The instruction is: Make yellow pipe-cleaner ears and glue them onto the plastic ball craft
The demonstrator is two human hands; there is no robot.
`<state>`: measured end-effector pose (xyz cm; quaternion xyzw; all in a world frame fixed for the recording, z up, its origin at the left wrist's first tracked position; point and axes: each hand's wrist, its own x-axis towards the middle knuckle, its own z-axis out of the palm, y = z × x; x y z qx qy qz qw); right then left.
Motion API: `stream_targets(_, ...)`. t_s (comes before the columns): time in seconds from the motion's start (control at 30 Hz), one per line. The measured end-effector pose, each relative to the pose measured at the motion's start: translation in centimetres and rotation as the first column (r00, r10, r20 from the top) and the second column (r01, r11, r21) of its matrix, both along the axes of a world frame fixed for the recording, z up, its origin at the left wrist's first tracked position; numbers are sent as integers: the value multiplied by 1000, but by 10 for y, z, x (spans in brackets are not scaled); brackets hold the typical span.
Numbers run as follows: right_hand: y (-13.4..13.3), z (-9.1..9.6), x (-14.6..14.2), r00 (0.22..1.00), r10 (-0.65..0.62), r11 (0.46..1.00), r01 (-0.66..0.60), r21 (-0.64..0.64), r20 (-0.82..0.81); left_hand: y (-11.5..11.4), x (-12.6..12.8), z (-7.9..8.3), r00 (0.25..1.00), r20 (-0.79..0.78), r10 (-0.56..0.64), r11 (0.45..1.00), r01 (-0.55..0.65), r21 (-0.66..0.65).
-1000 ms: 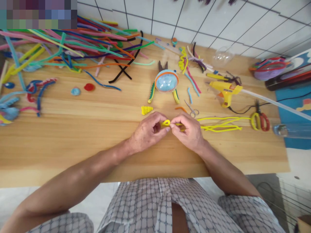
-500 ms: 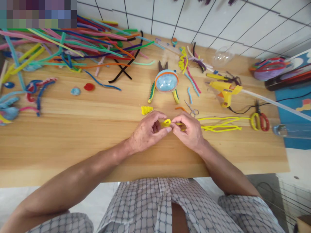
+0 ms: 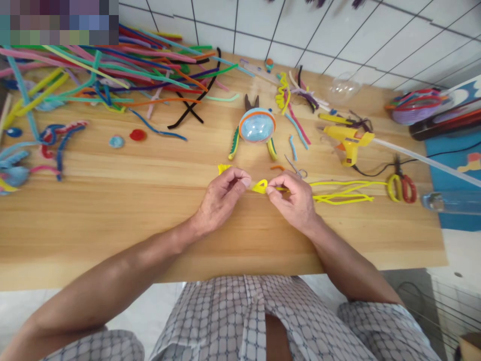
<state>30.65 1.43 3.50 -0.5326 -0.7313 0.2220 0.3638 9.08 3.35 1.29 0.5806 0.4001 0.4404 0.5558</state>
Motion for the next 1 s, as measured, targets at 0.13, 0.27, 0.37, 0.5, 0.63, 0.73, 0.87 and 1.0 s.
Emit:
stream_targets(0.13,0,0,0,1000,-2,1000,2,-4,-4,-1,0,-1,1000,13,8,1000,-8,-19)
stream_targets(0.27,0,0,1,1000,2,1000,-2,6,2,-2,0,-2,1000,30,5,999,-4,-41)
stream_targets(0.37,0,-1,1,1000,-5,1000,5,7,25,-1,-1,-3,1000,27,-15,998,16,-54)
stream_targets(0.5,0,-1,2,1000,16,999,-17,30,15,1,1,-1,1000,-2,-2,999,2,-33)
stream_targets(0.63,0,-2,4,1000,26,999,-26,36,0,-1,5,1,999,-32,-15,998,12,-65)
stream_targets(0.73,2,-4,5,1000,20,999,-20,40,-1,0,6,-3,1000,-5,-28,994,27,-107)
stream_targets(0.87,4,-2,5,999,31,999,-32,31,33,0,6,-5,997,43,-70,987,75,-145)
stream_targets(1.0,5,0,4,998,34,999,-35,22,50,0,5,-3,995,34,-90,985,94,-142)
